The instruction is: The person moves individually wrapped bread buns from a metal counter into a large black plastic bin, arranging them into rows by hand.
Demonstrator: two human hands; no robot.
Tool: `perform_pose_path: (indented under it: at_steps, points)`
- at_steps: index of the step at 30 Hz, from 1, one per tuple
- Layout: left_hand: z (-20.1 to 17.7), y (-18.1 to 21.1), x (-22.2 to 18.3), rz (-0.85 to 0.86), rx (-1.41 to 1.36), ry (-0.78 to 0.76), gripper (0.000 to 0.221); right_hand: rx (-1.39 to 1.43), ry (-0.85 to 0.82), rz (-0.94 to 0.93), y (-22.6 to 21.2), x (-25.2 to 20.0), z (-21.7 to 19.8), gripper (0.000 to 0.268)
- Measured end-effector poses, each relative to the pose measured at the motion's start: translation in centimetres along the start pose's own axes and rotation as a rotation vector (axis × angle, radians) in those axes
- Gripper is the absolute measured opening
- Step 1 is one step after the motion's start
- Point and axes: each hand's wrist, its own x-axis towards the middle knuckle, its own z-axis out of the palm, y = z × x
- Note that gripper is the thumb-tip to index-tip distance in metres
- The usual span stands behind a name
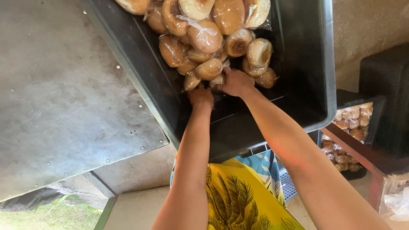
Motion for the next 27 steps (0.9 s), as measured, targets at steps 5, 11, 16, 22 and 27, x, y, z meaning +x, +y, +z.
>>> perform_pose_path:
  at_steps: [5,11,16,22,27]
  points:
    - [4.3,-2.8,3.2,-0.004,0.014,0.047,0.039,0.045,-0.245,-0.111,1.9,1.9,2.4,0.050]
    - [-3.4,0.0,1.1,0.063,-0.078,-0.158,0.036,-0.135,-0.212,-0.034,2.2,1.9,2.5,0.034]
    - [-8.8,2.3,-1.5,0.250,0.037,-0.413,0.086,-0.286,0.162,-0.048,3.6,2.1,5.0,0.034]
    - [-11.1,1.6,-2.3,0.234,-0.188,-0.465,0.108,-0.607,-0.016,0.047,2.2,1.4,3.9,0.049]
    - [-12.3,3.1,-2.8,0.235,0.029,-0.515,0.086,-0.712,0.066,-0.098,2.5,0.5,2.5,0.049]
